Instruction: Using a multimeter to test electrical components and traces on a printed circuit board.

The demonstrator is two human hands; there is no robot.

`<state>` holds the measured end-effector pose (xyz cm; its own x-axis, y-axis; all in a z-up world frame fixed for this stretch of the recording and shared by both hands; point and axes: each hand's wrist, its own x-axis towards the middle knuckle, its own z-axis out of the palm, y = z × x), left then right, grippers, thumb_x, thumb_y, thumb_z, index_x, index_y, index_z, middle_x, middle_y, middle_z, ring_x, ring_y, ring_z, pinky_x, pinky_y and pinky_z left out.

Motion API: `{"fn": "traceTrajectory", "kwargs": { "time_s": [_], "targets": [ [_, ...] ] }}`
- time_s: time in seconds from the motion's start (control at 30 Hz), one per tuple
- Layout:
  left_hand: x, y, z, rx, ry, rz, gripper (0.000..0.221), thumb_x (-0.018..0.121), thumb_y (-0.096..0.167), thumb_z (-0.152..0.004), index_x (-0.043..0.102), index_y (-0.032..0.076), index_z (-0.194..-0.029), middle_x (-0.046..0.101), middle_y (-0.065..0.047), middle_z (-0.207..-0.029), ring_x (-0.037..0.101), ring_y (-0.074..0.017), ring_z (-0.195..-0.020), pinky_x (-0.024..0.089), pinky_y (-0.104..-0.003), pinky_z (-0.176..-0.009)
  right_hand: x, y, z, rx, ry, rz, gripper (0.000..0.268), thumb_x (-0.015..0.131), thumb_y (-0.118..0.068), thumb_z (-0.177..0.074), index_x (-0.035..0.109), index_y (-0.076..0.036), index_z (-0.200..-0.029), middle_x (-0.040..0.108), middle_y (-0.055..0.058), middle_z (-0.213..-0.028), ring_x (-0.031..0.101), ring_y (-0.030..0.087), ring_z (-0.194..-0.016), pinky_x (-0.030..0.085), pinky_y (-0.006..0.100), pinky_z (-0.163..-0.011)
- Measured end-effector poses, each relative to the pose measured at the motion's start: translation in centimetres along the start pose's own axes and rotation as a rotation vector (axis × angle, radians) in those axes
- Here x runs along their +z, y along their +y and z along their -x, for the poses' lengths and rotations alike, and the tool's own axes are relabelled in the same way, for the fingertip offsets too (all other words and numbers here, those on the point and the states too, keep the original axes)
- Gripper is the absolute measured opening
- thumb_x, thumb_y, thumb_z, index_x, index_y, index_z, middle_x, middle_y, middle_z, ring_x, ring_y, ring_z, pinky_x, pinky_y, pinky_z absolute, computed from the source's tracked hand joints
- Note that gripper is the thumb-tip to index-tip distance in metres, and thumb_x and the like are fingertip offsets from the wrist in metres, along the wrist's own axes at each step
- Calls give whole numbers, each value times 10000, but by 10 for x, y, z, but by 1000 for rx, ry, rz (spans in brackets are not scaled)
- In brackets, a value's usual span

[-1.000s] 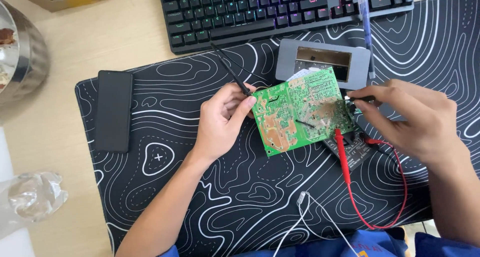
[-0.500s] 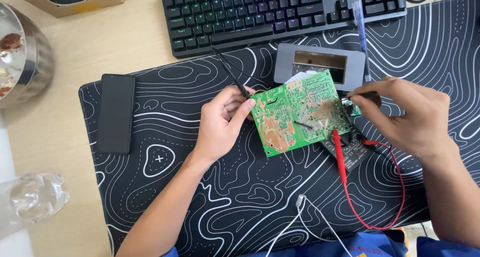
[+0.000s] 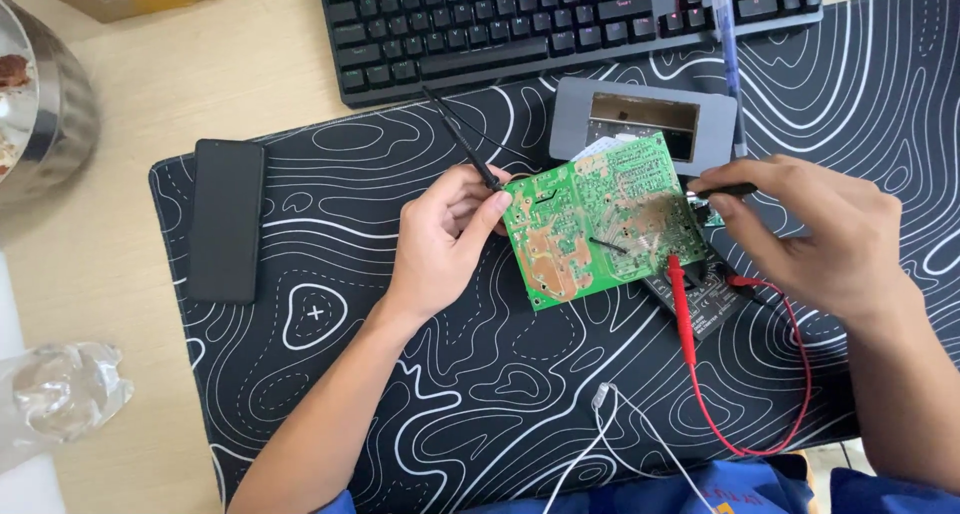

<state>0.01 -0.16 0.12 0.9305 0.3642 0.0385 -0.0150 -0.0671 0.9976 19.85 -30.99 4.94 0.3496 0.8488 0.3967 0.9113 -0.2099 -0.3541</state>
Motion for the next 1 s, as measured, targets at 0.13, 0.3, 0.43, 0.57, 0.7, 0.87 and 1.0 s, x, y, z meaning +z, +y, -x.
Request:
{"fn": "traceTrajectory", "kwargs": {
  "time_s": [0.13,0.3,0.43,0.57,0.7,0.87,1.0],
  "targets": [
    [0,1,1,12,10,-56,200,689,129,-1150,716,48,-1331,823,-81,-1280,834,-198,-1158,736,-328,-1037,-1,2,3,28,-19,2,132,776,3,-1191,860,-16,-1291,880,52,-1186,829,186,-1034,558,272,-885],
    [-1,4,1,17,-5,-30,186,680,136,-1160,707,24,-1306,823,-105,-1214,841,-203,-1053,751,-311,-929,1,4,7,44,-10,21,144,775,6,-1186,881,-30,-1278,877,29,-1180,766,150,-898,503,261,-795],
    [0,3,0,1,9,-40,189,691,124,-1153,706,24,-1313,826,-113,-1216,844,-201,-1076,753,-308,-926,1,6,8,52,-18,-11,151,773,32,-1175,868,-1,-1287,879,47,-1193,782,164,-919,527,265,-784],
    [0,3,0,6,5,-34,184,689,120,-1159,697,18,-1312,822,-117,-1204,842,-200,-1061,756,-309,-913,0,5,8,38,-26,-9,176,739,32,-1186,877,1,-1290,886,52,-1193,807,183,-970,521,269,-795],
    [-1,4,0,11,8,-57,180,686,119,-1165,697,31,-1321,823,-111,-1244,844,-205,-1101,746,-312,-955,1,7,12,36,-26,12,199,720,33,-1203,891,0,-1299,887,32,-1197,719,147,-834,482,265,-762],
    [0,3,0,4,9,-41,180,690,111,-1163,696,19,-1319,812,-112,-1245,834,-202,-1095,742,-308,-952,1,6,8,20,-27,-16,161,748,51,-1218,876,31,-1313,887,75,-1224,811,216,-1000,512,270,-815],
    [0,4,1,4,2,-15,171,677,97,-1173,687,11,-1320,803,-113,-1192,823,-193,-1049,744,-303,-918,2,7,10,10,-40,-15,146,775,57,-1221,878,31,-1321,893,92,-1240,851,256,-1086,543,280,-872]
  ]
}}
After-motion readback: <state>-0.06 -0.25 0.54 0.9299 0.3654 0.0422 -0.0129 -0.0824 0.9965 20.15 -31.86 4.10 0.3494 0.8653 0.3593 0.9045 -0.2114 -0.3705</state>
